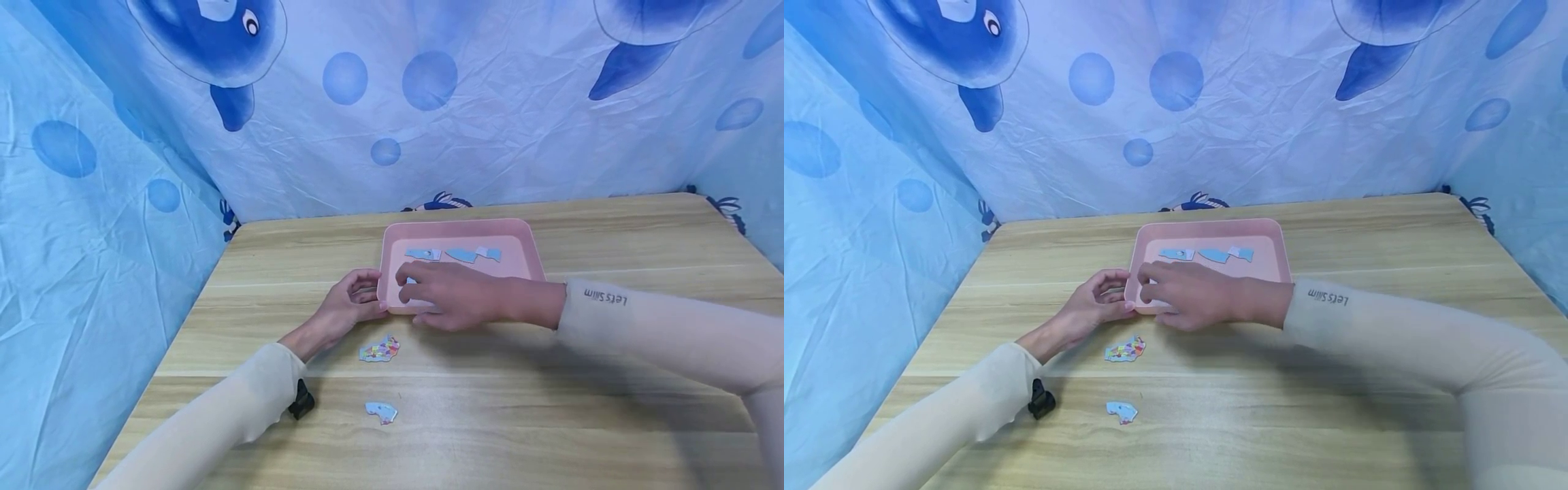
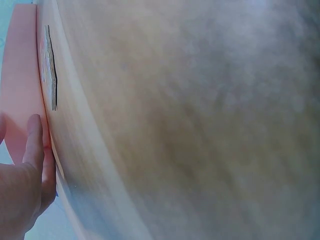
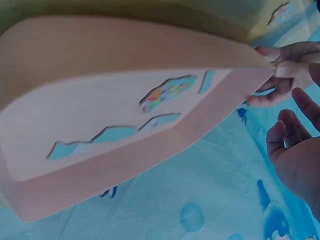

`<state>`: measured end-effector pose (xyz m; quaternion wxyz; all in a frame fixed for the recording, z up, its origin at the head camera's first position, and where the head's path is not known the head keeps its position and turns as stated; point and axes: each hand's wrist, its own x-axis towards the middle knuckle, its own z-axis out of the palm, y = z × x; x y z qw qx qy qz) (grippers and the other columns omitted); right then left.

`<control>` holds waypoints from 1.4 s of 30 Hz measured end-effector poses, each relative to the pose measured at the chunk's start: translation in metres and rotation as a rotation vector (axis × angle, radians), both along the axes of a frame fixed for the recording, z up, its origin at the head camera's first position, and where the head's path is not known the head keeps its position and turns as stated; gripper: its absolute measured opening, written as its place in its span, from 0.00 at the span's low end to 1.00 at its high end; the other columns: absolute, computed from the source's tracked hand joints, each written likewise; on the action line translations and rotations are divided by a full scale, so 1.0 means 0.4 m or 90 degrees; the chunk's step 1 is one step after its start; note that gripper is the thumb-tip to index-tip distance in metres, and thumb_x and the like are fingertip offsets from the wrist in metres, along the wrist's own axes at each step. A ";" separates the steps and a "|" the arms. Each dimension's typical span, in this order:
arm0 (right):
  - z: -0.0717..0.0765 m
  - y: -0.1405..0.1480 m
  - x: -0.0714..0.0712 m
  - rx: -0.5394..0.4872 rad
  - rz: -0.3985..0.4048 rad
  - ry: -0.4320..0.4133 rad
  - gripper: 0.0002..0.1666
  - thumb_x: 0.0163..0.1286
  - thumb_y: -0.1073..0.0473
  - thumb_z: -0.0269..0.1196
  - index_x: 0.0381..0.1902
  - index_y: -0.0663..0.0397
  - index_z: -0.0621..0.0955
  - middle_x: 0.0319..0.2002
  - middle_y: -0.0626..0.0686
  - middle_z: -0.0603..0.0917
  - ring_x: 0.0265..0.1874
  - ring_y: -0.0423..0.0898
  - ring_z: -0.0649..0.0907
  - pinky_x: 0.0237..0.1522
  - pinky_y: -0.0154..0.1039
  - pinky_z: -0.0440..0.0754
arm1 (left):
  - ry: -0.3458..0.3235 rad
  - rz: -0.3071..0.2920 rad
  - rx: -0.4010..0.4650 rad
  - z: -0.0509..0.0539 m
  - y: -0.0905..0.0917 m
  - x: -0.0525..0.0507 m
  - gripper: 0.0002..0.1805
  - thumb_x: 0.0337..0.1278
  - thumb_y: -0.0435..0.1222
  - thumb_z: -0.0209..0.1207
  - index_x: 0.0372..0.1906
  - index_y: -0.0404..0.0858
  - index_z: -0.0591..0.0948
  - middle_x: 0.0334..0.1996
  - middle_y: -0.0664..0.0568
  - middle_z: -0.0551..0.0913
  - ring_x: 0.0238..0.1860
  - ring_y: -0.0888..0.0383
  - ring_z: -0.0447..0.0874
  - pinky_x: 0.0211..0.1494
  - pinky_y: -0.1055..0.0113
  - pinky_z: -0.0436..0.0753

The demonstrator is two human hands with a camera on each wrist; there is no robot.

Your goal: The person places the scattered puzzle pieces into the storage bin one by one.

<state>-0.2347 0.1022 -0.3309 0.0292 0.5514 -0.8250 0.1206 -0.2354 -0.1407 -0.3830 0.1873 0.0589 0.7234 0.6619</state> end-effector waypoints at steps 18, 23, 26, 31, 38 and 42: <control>-0.025 -0.030 0.065 -0.011 0.060 -0.033 0.14 0.66 0.52 0.63 0.48 0.49 0.79 0.56 0.49 0.71 0.49 0.43 0.76 0.54 0.37 0.79 | 0.014 -0.012 -0.018 -0.001 -0.004 -0.001 0.36 0.51 0.24 0.66 0.66 0.35 0.65 0.64 0.41 0.69 0.61 0.45 0.73 0.56 0.64 0.83; -0.028 -0.036 0.075 0.000 0.072 -0.044 0.17 0.65 0.51 0.64 0.51 0.48 0.78 0.56 0.49 0.71 0.50 0.43 0.75 0.55 0.36 0.78 | 0.009 -0.006 -0.026 0.004 -0.003 0.001 0.35 0.52 0.24 0.65 0.66 0.36 0.65 0.63 0.42 0.69 0.62 0.45 0.73 0.56 0.65 0.83; -0.032 -0.046 0.084 0.015 0.092 -0.038 0.20 0.64 0.50 0.65 0.53 0.47 0.78 0.54 0.48 0.71 0.47 0.42 0.74 0.52 0.34 0.77 | 0.010 -0.005 -0.029 0.002 -0.003 0.002 0.35 0.53 0.23 0.64 0.66 0.36 0.65 0.63 0.42 0.69 0.62 0.45 0.72 0.55 0.66 0.83; -0.044 -0.071 0.102 0.031 0.139 0.018 0.27 0.62 0.47 0.66 0.57 0.47 0.76 0.53 0.49 0.72 0.47 0.44 0.74 0.53 0.34 0.76 | 0.014 -0.009 -0.029 -0.003 -0.002 0.001 0.34 0.54 0.24 0.64 0.66 0.35 0.65 0.63 0.41 0.69 0.61 0.45 0.73 0.54 0.67 0.84; -0.057 -0.113 0.127 0.066 0.165 0.001 0.29 0.62 0.45 0.66 0.59 0.47 0.74 0.54 0.47 0.71 0.51 0.41 0.73 0.54 0.29 0.75 | 0.020 -0.005 -0.025 -0.005 -0.004 0.000 0.35 0.53 0.24 0.65 0.66 0.34 0.65 0.63 0.41 0.70 0.61 0.44 0.73 0.54 0.64 0.84; -0.069 -0.132 0.143 0.095 0.181 0.002 0.31 0.61 0.41 0.66 0.58 0.46 0.74 0.53 0.46 0.70 0.51 0.39 0.72 0.52 0.29 0.75 | 0.011 -0.001 -0.022 -0.002 -0.003 -0.001 0.35 0.52 0.24 0.65 0.66 0.35 0.65 0.63 0.41 0.69 0.62 0.45 0.72 0.54 0.62 0.85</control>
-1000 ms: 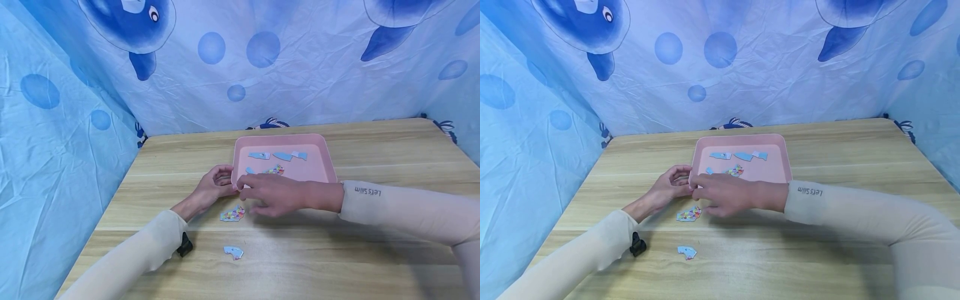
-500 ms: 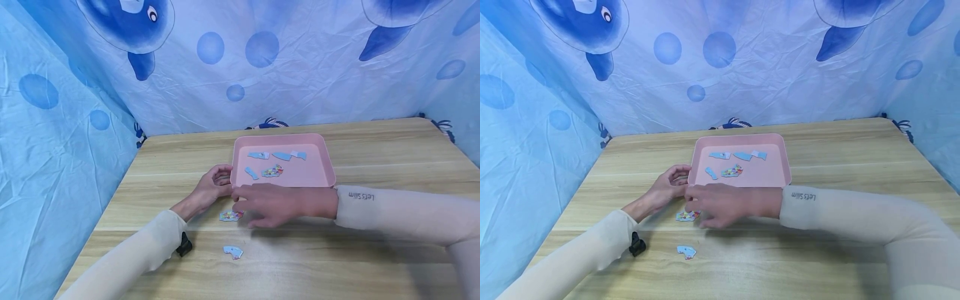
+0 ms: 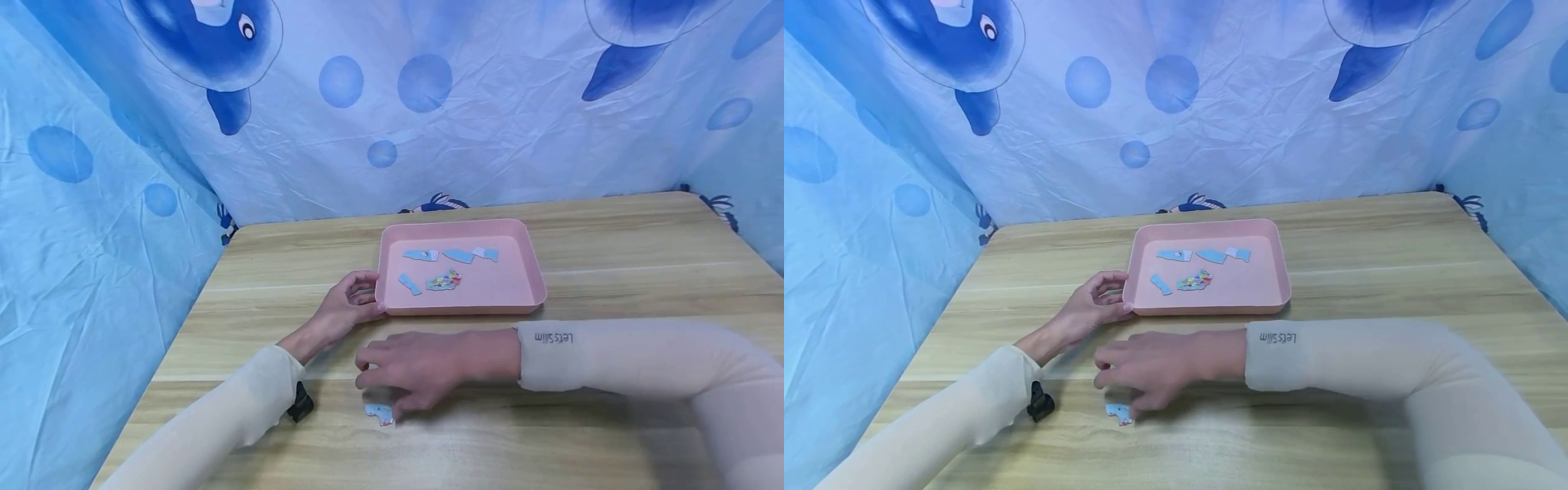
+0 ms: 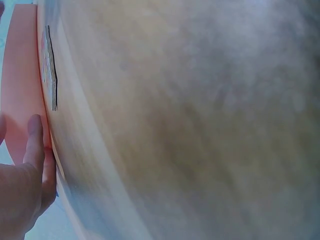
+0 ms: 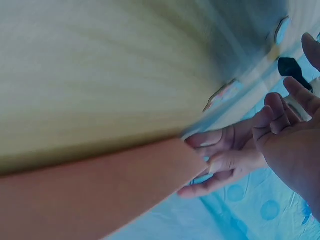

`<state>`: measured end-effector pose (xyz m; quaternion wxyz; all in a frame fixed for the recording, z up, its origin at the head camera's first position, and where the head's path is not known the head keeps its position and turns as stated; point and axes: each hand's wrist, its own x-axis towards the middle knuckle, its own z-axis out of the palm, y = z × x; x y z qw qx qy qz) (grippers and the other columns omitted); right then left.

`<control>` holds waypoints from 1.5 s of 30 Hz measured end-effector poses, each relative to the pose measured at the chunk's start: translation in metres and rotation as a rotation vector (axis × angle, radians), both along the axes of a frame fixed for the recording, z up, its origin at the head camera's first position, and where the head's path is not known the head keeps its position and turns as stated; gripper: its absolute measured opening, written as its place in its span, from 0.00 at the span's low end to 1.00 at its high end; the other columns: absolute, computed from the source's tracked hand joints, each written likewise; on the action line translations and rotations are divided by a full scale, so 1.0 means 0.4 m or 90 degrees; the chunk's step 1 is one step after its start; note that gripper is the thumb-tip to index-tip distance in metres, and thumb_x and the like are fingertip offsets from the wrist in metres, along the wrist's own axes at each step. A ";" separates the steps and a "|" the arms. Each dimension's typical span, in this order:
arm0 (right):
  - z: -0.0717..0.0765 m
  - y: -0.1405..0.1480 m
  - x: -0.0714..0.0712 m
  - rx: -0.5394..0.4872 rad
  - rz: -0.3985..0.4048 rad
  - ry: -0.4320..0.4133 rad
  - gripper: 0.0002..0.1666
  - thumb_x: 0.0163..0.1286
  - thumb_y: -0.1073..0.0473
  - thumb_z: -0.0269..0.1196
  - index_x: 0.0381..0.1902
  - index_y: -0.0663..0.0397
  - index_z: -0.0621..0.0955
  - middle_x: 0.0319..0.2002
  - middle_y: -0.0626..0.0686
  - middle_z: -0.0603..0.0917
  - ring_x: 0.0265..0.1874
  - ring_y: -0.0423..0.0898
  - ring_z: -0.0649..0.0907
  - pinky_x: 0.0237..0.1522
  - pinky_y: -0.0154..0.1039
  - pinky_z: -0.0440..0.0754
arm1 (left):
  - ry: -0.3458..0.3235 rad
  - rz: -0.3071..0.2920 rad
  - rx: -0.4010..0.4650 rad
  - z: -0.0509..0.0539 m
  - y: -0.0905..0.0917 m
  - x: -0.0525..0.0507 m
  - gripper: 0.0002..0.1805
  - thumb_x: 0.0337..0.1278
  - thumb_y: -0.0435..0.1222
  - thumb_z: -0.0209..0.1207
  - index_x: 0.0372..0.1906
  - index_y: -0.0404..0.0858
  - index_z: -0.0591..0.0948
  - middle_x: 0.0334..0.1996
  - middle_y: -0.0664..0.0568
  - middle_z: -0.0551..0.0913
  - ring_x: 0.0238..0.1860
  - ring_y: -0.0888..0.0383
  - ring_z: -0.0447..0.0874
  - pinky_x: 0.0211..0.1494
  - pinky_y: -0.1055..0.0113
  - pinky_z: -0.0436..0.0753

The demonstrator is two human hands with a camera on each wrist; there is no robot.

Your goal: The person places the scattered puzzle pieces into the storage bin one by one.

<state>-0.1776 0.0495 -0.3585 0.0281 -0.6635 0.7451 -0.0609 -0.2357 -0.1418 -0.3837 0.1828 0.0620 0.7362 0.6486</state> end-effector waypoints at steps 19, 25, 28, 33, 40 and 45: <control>-0.025 -0.017 0.017 0.049 0.007 0.021 0.26 0.57 0.38 0.68 0.48 0.42 0.78 0.50 0.43 0.69 0.47 0.37 0.70 0.46 0.29 0.76 | -0.011 0.002 0.018 0.002 0.002 0.003 0.35 0.53 0.22 0.63 0.66 0.35 0.64 0.63 0.41 0.69 0.62 0.44 0.72 0.54 0.60 0.85; -0.030 -0.019 0.016 0.044 0.015 0.033 0.25 0.56 0.39 0.69 0.46 0.43 0.78 0.49 0.43 0.69 0.47 0.37 0.70 0.46 0.29 0.77 | -0.011 0.003 0.020 0.004 0.002 0.003 0.35 0.53 0.22 0.63 0.66 0.35 0.64 0.64 0.41 0.69 0.62 0.44 0.72 0.54 0.60 0.85; -0.031 -0.020 0.015 0.042 0.022 0.030 0.25 0.56 0.39 0.69 0.46 0.43 0.78 0.49 0.43 0.69 0.46 0.37 0.69 0.47 0.28 0.77 | -0.012 0.001 0.027 0.004 0.003 0.003 0.35 0.53 0.21 0.63 0.66 0.35 0.64 0.64 0.41 0.68 0.62 0.44 0.72 0.54 0.59 0.85; -0.029 -0.021 0.015 0.039 0.025 0.021 0.23 0.58 0.40 0.69 0.46 0.43 0.79 0.48 0.43 0.69 0.48 0.37 0.69 0.49 0.27 0.76 | -0.015 0.001 0.026 0.003 0.003 0.002 0.35 0.53 0.21 0.63 0.66 0.35 0.64 0.63 0.41 0.69 0.62 0.44 0.72 0.54 0.60 0.85; -0.033 -0.018 0.011 0.025 0.007 -0.003 0.18 0.58 0.41 0.69 0.41 0.41 0.80 0.46 0.41 0.69 0.47 0.36 0.69 0.49 0.26 0.75 | -0.014 0.006 0.015 0.001 0.002 0.001 0.36 0.52 0.22 0.64 0.66 0.35 0.65 0.63 0.41 0.69 0.61 0.44 0.72 0.54 0.60 0.85; -0.037 -0.016 0.005 0.027 -0.001 0.000 0.19 0.57 0.40 0.69 0.41 0.40 0.79 0.45 0.40 0.69 0.46 0.36 0.69 0.47 0.29 0.76 | -0.011 0.005 0.016 0.001 0.001 0.000 0.36 0.52 0.22 0.64 0.66 0.35 0.65 0.63 0.41 0.69 0.61 0.44 0.72 0.53 0.60 0.85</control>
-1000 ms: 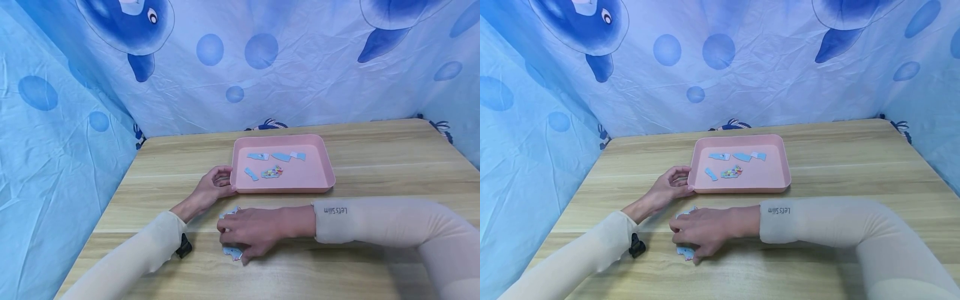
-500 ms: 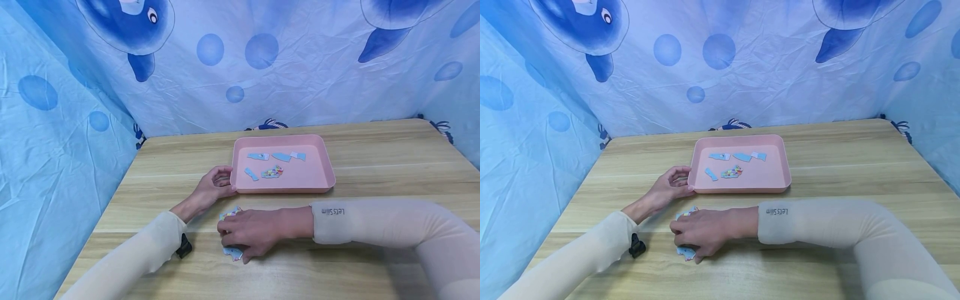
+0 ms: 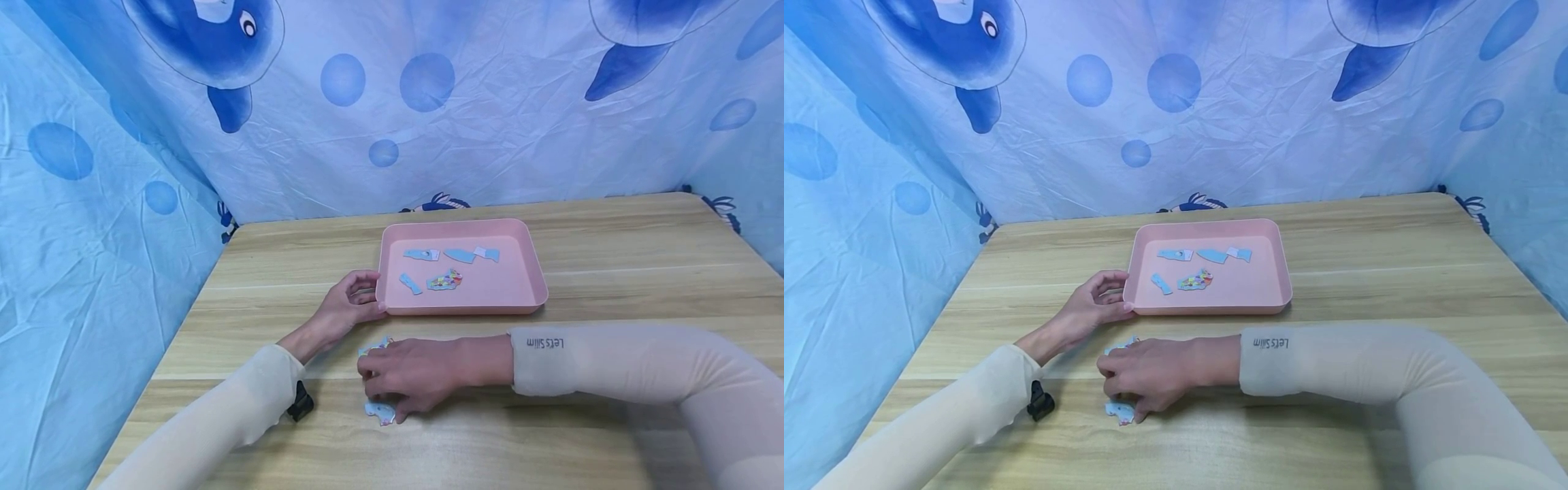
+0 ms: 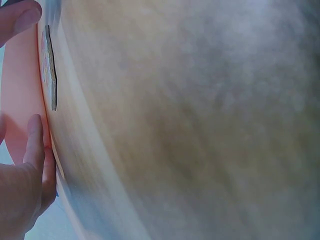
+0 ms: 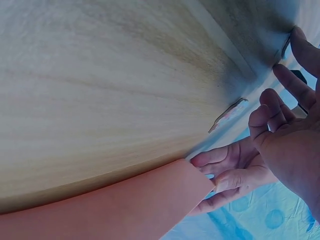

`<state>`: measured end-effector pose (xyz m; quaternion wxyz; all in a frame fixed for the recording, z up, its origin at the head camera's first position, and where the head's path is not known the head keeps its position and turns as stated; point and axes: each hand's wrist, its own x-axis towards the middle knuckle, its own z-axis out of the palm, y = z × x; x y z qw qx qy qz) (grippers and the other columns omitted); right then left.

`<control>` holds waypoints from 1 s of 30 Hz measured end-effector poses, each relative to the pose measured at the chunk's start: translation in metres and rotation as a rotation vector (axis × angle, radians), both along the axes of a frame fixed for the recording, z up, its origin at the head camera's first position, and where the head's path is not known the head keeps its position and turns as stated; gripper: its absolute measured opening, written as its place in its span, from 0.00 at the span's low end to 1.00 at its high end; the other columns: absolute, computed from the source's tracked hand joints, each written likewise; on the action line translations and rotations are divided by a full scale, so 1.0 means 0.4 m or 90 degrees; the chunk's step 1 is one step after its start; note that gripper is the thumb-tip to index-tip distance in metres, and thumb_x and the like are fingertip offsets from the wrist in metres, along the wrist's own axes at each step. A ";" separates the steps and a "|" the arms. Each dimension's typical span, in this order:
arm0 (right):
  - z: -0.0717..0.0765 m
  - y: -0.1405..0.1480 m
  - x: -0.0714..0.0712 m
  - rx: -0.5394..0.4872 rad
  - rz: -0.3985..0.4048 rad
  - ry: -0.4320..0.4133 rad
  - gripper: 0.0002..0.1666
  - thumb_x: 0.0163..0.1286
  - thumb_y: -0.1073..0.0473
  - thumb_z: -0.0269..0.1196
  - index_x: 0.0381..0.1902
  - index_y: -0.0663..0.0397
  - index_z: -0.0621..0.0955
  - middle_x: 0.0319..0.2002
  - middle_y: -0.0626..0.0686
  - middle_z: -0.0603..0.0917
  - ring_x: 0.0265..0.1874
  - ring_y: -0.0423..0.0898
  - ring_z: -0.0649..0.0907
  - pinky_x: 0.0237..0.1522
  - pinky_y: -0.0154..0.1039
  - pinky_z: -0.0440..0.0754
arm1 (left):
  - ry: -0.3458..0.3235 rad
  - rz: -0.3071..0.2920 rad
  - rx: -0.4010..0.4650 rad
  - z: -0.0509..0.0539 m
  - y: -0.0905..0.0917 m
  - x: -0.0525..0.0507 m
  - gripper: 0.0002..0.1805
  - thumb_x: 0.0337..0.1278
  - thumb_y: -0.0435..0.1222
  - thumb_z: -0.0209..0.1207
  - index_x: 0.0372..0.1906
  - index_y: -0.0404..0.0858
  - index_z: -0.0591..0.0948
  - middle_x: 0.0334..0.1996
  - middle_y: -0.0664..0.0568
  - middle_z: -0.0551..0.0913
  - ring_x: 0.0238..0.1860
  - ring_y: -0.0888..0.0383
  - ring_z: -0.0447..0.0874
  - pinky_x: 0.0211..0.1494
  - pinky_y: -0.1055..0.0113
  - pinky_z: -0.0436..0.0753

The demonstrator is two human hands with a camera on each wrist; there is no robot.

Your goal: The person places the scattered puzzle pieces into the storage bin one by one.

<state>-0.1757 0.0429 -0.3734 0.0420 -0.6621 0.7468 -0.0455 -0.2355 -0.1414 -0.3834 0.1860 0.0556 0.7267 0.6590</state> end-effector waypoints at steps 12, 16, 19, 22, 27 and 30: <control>-0.007 -0.002 -0.004 -0.008 0.014 -0.004 0.24 0.56 0.41 0.71 0.47 0.41 0.78 0.45 0.41 0.70 0.47 0.36 0.69 0.47 0.27 0.76 | -0.001 0.000 0.001 0.000 0.000 0.000 0.36 0.52 0.22 0.64 0.66 0.35 0.64 0.63 0.41 0.69 0.61 0.44 0.72 0.54 0.60 0.85; -0.007 -0.005 -0.001 -0.005 0.021 -0.006 0.27 0.56 0.41 0.70 0.51 0.41 0.78 0.46 0.42 0.70 0.47 0.36 0.70 0.46 0.26 0.76 | -0.001 0.002 0.002 0.000 0.001 0.000 0.35 0.52 0.21 0.63 0.66 0.35 0.64 0.63 0.41 0.69 0.61 0.44 0.72 0.53 0.60 0.85; -0.008 -0.008 0.001 0.001 0.024 -0.005 0.27 0.57 0.41 0.70 0.52 0.41 0.78 0.47 0.42 0.69 0.46 0.37 0.70 0.46 0.25 0.76 | -0.002 -0.001 0.006 0.000 0.001 -0.001 0.35 0.53 0.21 0.63 0.66 0.35 0.64 0.63 0.41 0.69 0.61 0.44 0.72 0.53 0.59 0.85; -0.007 -0.010 0.001 0.006 0.026 0.002 0.28 0.57 0.40 0.69 0.53 0.41 0.78 0.48 0.43 0.69 0.47 0.37 0.69 0.48 0.25 0.76 | -0.003 -0.003 0.010 -0.001 0.002 -0.001 0.35 0.53 0.21 0.63 0.66 0.35 0.64 0.63 0.40 0.68 0.62 0.44 0.72 0.53 0.59 0.85; -0.004 -0.013 0.001 0.011 0.042 -0.001 0.30 0.60 0.40 0.67 0.57 0.40 0.76 0.48 0.43 0.69 0.48 0.37 0.69 0.50 0.26 0.75 | -0.005 -0.002 0.018 -0.002 0.002 -0.001 0.35 0.53 0.21 0.63 0.66 0.34 0.64 0.64 0.40 0.68 0.62 0.43 0.71 0.53 0.58 0.85; -0.002 -0.014 0.001 0.011 0.052 -0.004 0.26 0.61 0.41 0.67 0.55 0.40 0.77 0.47 0.43 0.69 0.47 0.37 0.68 0.49 0.25 0.74 | -0.005 -0.002 0.016 -0.002 0.002 0.000 0.35 0.53 0.21 0.63 0.66 0.34 0.64 0.64 0.40 0.68 0.62 0.43 0.72 0.53 0.59 0.85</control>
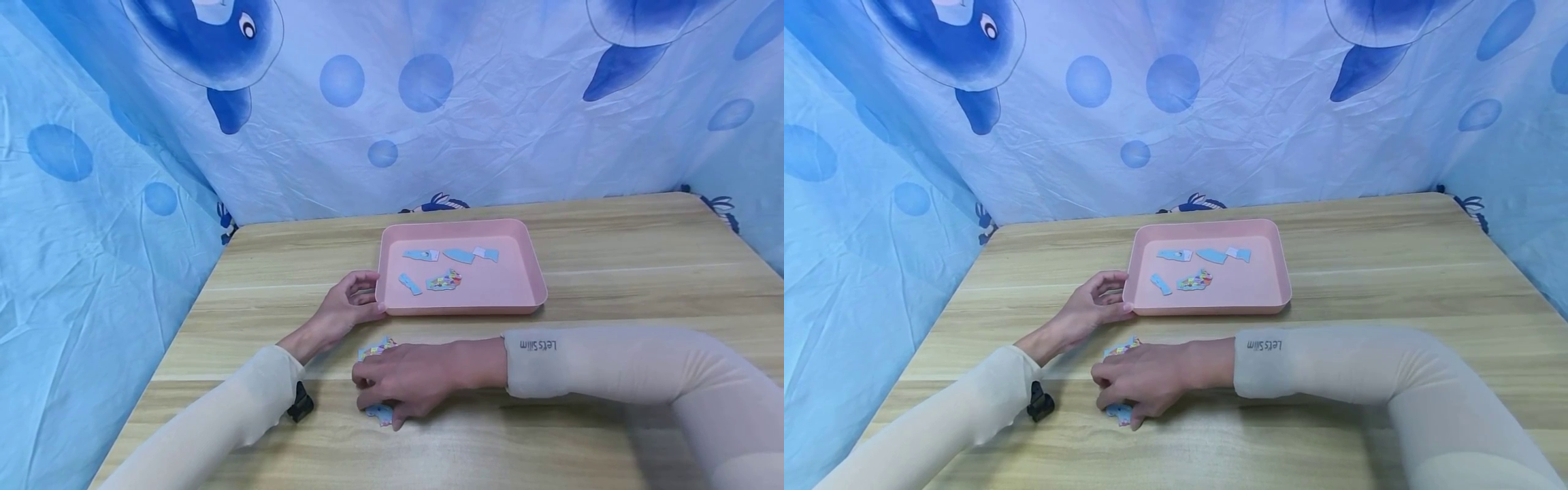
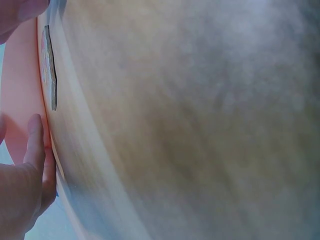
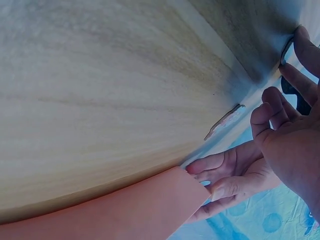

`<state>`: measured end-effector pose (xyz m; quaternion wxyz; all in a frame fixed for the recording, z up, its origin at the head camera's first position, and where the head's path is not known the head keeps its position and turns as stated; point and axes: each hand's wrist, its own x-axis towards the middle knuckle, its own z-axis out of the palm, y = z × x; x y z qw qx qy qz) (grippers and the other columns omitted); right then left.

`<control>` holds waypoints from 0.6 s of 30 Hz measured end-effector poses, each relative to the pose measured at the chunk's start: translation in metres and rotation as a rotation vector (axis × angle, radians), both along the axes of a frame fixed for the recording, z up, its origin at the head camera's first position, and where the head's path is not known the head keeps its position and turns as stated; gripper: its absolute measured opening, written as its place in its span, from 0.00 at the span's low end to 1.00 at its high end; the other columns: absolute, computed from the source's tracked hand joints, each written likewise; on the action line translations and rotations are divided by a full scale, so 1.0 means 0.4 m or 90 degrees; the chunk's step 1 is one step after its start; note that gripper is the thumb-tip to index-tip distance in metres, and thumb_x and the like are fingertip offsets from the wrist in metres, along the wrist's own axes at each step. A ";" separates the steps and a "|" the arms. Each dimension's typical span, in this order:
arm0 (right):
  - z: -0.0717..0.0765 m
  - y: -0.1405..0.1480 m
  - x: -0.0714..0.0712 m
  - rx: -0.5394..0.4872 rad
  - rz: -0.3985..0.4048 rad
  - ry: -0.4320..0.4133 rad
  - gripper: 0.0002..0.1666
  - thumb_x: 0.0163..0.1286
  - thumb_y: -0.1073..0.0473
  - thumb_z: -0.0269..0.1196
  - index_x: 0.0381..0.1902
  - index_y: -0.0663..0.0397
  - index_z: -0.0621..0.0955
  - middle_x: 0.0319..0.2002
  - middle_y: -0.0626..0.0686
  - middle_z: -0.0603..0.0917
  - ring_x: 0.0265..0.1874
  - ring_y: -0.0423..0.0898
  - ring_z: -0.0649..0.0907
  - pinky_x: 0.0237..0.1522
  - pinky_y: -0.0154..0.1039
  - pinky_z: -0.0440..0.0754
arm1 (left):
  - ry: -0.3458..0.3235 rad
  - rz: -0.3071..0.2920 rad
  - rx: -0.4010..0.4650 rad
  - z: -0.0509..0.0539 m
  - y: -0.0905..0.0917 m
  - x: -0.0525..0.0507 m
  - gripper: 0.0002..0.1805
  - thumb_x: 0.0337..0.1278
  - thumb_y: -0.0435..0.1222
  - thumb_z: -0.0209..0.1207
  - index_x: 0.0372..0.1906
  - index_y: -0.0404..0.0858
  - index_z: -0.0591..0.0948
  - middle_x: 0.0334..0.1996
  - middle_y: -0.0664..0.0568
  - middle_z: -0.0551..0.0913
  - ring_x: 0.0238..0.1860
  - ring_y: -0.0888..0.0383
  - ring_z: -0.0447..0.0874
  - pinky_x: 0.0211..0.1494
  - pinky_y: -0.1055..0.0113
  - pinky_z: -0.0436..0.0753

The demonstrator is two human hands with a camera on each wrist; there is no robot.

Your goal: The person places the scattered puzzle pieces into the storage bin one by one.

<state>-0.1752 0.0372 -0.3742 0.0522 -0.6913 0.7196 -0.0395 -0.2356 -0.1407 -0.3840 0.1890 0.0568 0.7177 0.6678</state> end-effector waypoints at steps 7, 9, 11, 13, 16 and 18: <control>-0.002 0.002 0.000 -0.010 0.005 0.007 0.24 0.61 0.40 0.66 0.51 0.41 0.78 0.46 0.43 0.69 0.47 0.37 0.69 0.50 0.25 0.75 | 0.001 -0.001 0.000 0.002 0.000 0.000 0.35 0.53 0.21 0.63 0.66 0.34 0.64 0.63 0.40 0.68 0.62 0.43 0.72 0.53 0.58 0.85; -0.003 0.004 0.001 -0.013 0.003 0.005 0.22 0.61 0.41 0.67 0.50 0.42 0.79 0.46 0.43 0.69 0.47 0.36 0.69 0.50 0.25 0.74 | 0.002 -0.001 -0.005 0.003 0.001 0.000 0.35 0.53 0.21 0.63 0.66 0.35 0.64 0.63 0.40 0.68 0.61 0.44 0.72 0.53 0.59 0.85; -0.005 0.005 0.003 -0.020 0.003 0.005 0.20 0.61 0.43 0.67 0.48 0.43 0.79 0.46 0.43 0.69 0.47 0.36 0.70 0.51 0.25 0.74 | 0.003 0.001 -0.009 0.003 0.001 0.000 0.35 0.53 0.21 0.63 0.66 0.35 0.64 0.63 0.41 0.69 0.61 0.44 0.72 0.53 0.59 0.85; -0.007 0.005 0.008 -0.029 0.005 0.016 0.18 0.60 0.45 0.68 0.45 0.44 0.79 0.45 0.43 0.70 0.46 0.36 0.71 0.51 0.26 0.75 | 0.003 0.002 -0.014 0.003 0.000 0.000 0.35 0.52 0.21 0.64 0.66 0.35 0.65 0.63 0.41 0.69 0.61 0.44 0.72 0.53 0.60 0.85; -0.008 0.005 0.016 -0.032 0.015 0.076 0.17 0.60 0.46 0.67 0.43 0.46 0.80 0.45 0.44 0.70 0.44 0.38 0.72 0.50 0.30 0.77 | 0.003 0.004 -0.018 0.003 0.000 0.001 0.35 0.52 0.21 0.64 0.66 0.35 0.65 0.63 0.41 0.69 0.61 0.44 0.72 0.53 0.60 0.85; -0.007 0.004 0.023 -0.023 0.022 0.126 0.16 0.62 0.45 0.64 0.43 0.46 0.79 0.44 0.44 0.70 0.44 0.39 0.73 0.48 0.32 0.78 | 0.003 0.004 -0.020 0.003 -0.001 0.001 0.36 0.52 0.22 0.64 0.66 0.35 0.65 0.63 0.41 0.69 0.61 0.44 0.72 0.53 0.60 0.85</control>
